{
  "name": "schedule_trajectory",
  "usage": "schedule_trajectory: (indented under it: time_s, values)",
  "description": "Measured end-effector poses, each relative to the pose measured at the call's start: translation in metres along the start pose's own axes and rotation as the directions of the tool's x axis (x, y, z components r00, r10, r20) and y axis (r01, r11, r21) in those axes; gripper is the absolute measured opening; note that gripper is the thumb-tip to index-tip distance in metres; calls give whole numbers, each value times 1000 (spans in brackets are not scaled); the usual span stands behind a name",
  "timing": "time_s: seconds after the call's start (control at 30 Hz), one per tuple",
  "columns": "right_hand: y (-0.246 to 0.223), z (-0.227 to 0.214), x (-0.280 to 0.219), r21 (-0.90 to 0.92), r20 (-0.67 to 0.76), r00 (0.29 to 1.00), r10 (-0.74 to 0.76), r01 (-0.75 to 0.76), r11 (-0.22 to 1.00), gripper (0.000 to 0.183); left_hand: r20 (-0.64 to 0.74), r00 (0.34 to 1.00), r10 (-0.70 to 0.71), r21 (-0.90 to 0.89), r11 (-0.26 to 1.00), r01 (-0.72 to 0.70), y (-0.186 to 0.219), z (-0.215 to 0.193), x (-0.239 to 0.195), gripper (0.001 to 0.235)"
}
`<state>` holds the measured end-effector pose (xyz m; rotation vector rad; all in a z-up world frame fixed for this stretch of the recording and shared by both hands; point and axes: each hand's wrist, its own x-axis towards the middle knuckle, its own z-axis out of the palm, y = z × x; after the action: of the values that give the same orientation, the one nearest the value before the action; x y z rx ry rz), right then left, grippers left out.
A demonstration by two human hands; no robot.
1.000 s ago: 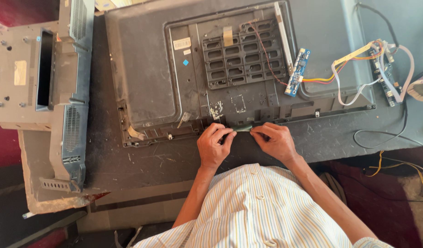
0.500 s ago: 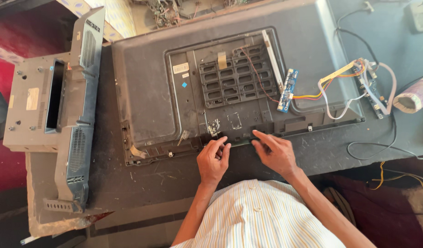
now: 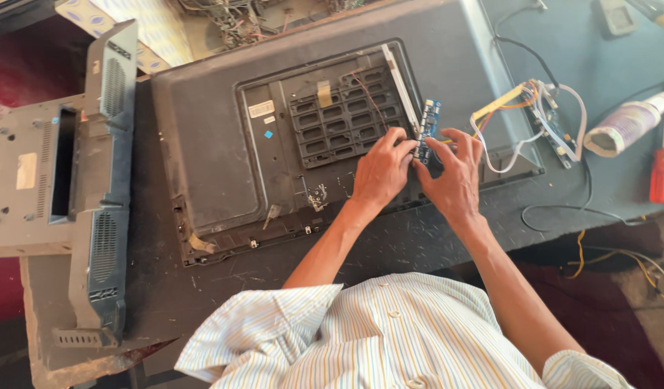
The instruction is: The person handles a small blue circuit board with attached wires, then places it into the back of a disassembled CRT television. The person reattaches the rear cover and uses a red-handled screwdriver to fasten screws along the back panel.
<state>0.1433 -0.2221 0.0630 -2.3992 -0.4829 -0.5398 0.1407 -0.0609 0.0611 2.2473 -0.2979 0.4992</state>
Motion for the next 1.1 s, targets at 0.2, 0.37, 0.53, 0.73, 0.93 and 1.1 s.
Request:
schedule_trajectory:
  time_s: [0.2, 0.37, 0.53, 0.73, 0.93, 1.1]
  values:
    - [11, 6, 2, 13, 61, 998, -1, 0, 1000, 39, 46, 999, -17, 55, 998, 15, -7, 12, 8, 11]
    - [4, 4, 6, 63, 84, 996, 18, -23, 998, 27, 112, 989, -100, 64, 994, 94, -6, 10, 12, 8]
    - [-10, 3, 5, 153, -49, 984, 172, -163, 975, 44, 142, 977, -156, 142, 980, 136, 0, 11, 16, 14]
    - [-14, 4, 3, 344, -30, 913, 407, -373, 862, 34, 107, 949, -296, -20, 954, 300, 2, 13, 12, 15]
    - [-6, 8, 11, 690, 263, 731, 629, -598, 407, 41, 110, 944, -312, -135, 936, 325, 2, 13, 9, 15]
    - [7, 23, 11, 837, 342, 649, 679, -539, 93, 46, 142, 917, -373, -200, 896, 395, -3, 13, 9, 18]
